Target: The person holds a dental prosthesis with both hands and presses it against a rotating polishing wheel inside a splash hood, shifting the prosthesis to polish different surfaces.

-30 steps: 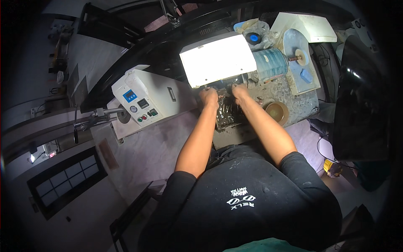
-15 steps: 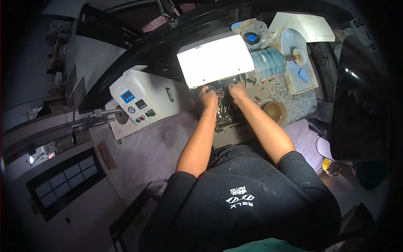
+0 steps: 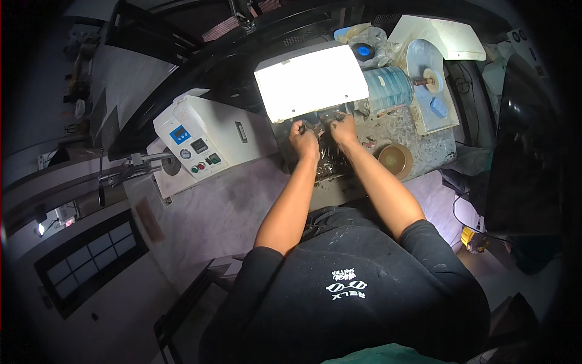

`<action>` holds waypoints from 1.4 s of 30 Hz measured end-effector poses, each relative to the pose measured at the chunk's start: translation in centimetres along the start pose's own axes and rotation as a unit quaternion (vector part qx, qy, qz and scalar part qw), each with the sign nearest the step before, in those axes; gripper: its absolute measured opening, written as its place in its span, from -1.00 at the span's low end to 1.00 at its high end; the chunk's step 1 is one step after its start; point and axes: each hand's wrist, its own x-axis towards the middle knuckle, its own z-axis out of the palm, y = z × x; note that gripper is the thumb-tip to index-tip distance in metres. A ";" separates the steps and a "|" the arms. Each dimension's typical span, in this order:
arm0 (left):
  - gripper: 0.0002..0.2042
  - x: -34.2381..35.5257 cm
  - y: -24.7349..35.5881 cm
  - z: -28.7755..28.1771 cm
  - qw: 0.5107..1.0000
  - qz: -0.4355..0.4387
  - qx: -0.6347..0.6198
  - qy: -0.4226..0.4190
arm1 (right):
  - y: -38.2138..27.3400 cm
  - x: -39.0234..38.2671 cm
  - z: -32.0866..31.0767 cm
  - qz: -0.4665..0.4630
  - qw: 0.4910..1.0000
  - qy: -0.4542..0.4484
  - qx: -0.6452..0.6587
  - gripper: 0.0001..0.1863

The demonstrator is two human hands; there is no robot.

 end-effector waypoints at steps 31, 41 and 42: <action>-0.78 1.8 0.3 0.2 0.999 -0.031 -0.003 0.018 | 2.3 1.7 -0.5 0.010 0.995 0.017 -0.100 -0.83; -0.77 1.6 -2.4 -1.3 0.970 0.204 0.132 -0.031 | 1.2 0.5 -0.2 0.043 0.999 -0.021 0.023 -0.71; -0.77 1.4 -2.5 -1.7 0.970 0.203 0.133 -0.030 | 1.2 0.3 -0.2 0.044 0.999 -0.022 0.023 -0.71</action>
